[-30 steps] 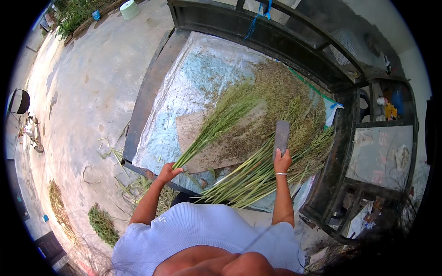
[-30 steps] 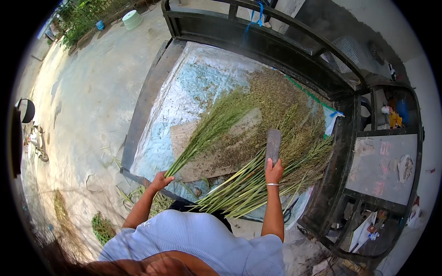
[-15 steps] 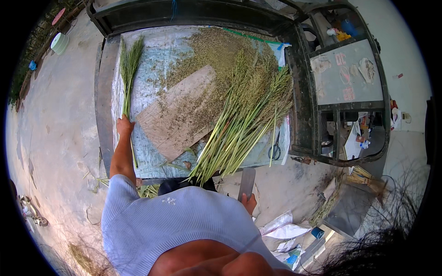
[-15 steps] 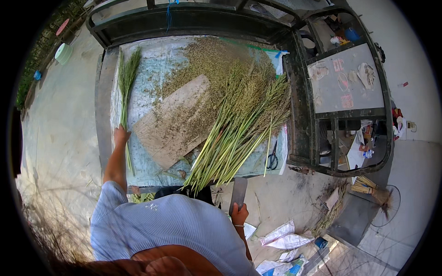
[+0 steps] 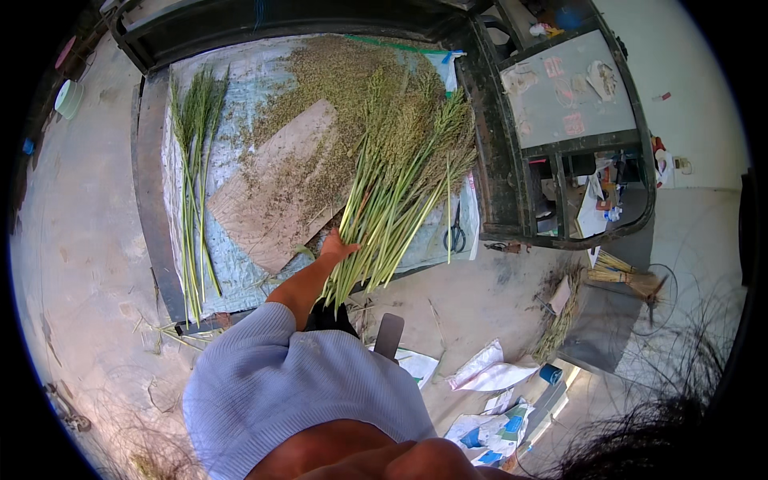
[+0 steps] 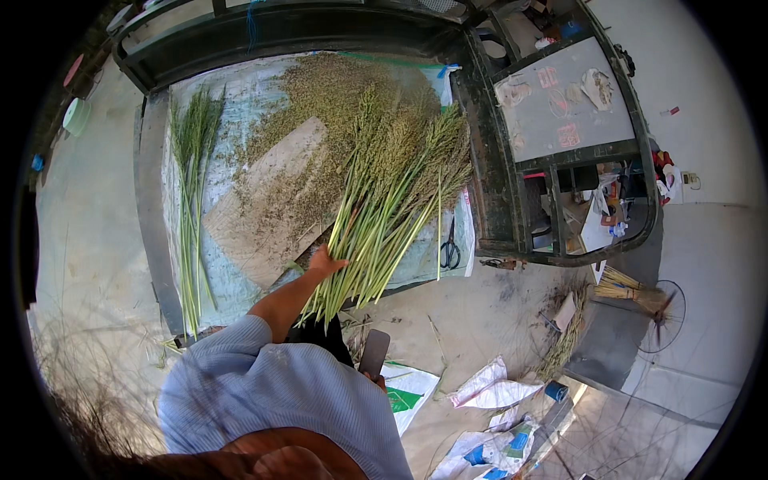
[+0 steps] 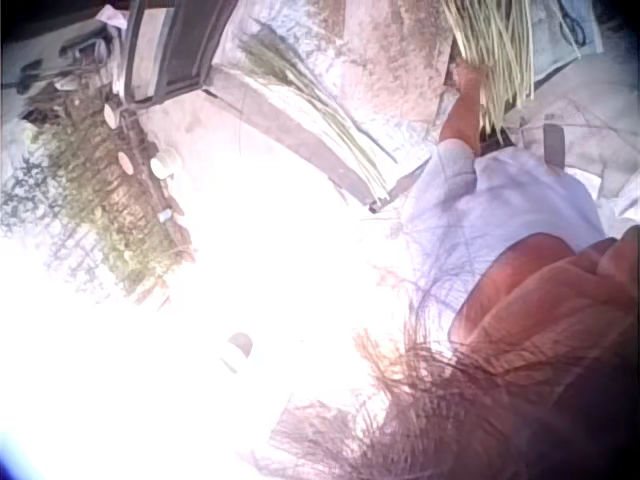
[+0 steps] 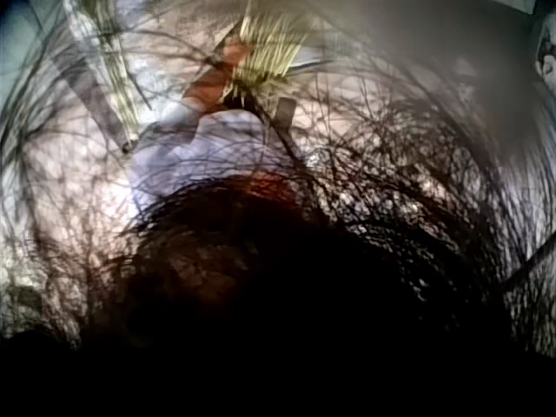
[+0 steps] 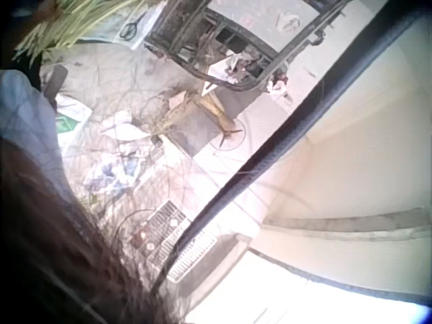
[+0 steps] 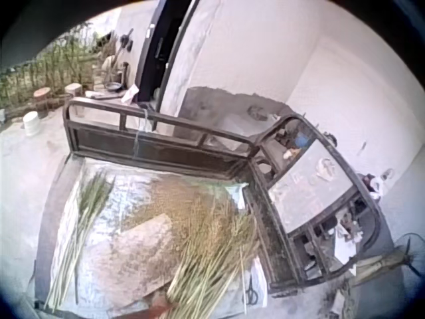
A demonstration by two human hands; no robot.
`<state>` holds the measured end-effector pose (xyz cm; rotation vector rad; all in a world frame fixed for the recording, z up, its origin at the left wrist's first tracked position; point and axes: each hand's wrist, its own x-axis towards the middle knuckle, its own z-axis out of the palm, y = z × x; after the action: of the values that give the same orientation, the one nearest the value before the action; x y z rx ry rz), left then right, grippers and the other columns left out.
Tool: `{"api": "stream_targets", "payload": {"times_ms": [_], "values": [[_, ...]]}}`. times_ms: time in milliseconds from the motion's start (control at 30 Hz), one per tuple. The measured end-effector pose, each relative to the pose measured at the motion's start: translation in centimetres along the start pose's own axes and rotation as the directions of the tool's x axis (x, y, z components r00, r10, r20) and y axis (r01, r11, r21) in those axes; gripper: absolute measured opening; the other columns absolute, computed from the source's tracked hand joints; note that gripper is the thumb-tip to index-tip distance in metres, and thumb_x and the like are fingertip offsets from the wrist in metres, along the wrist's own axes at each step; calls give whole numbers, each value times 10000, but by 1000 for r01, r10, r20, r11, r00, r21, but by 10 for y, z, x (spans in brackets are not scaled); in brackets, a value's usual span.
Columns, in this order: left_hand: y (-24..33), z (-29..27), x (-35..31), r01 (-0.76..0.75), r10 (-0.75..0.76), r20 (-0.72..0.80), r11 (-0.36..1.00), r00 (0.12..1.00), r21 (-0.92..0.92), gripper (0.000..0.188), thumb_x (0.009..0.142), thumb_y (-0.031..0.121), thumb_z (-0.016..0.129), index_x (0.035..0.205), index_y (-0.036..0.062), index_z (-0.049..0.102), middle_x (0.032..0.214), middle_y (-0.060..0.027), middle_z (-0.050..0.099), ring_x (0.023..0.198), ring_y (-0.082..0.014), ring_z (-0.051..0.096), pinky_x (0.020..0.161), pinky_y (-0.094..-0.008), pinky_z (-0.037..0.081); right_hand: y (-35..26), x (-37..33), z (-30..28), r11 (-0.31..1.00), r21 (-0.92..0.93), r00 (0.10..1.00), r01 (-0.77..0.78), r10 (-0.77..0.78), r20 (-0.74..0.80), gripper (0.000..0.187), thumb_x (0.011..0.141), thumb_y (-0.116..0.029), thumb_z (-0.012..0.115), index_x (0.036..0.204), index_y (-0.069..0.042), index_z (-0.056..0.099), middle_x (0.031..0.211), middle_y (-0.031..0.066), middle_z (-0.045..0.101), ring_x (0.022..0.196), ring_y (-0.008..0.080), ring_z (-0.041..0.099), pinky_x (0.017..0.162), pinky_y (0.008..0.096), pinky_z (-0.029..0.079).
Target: The person stands on a rooftop and manually threshes bundles of grain stalks. They hold a bundle in one hand and repeatedly strike the grain heads against a wooden board to separate the seeds, which fall onto a tarp below. The person processes the stalks in small groups, occasionally adjusting their grip and position.
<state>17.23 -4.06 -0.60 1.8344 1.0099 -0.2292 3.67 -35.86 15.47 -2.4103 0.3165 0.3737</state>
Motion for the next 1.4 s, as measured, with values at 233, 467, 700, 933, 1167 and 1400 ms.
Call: {"api": "stream_targets", "payload": {"times_ms": [233,467,700,933,1167,1400], "values": [[23,-17,9,431,-248,412,785,877,-446,504,655,306,767,1011,36,533,632,-82,575,461,-166,483,432,-331,398,37,-18,-3,994,-91,997,-68,64,-45,340,750,-306,659,716,7,530,571,171,550,497,315,530,491,404,420],[37,-65,-15,64,4,120,832,993,-551,276,789,254,646,889,4,584,587,-40,537,487,-120,474,456,-307,386,15,20,-1,990,9,982,142,-140,-123,365,756,-331,640,724,16,534,597,200,557,533,354,551,509,426,428],[53,-109,-53,29,9,77,877,997,-479,285,860,319,555,894,36,562,573,-32,518,470,-113,466,428,-289,376,-43,184,-19,932,202,940,301,-255,-225,283,772,-229,620,746,41,536,630,177,567,564,274,542,560,379,436],[63,-115,-47,354,-127,346,572,929,-740,377,903,392,460,1094,72,516,753,-59,585,540,-124,520,432,-250,404,-69,434,12,925,213,904,316,-225,-363,373,747,-265,620,850,88,560,782,224,609,713,370,588,658,407,456],[77,-89,-46,431,-149,423,545,894,-720,529,900,537,292,1305,205,368,1133,-100,581,903,-226,609,670,-369,505,-59,503,87,903,-203,898,378,-411,-156,412,712,-273,644,934,64,558,863,255,602,789,416,578,700,433,469],[100,-89,-54,413,-185,372,491,910,-767,438,926,466,296,1177,131,423,1063,-177,592,824,-272,625,666,-388,524,-80,462,80,939,-164,939,302,-323,-118,192,713,-159,643,831,-49,540,780,179,587,709,352,578,611,440,468]]}}
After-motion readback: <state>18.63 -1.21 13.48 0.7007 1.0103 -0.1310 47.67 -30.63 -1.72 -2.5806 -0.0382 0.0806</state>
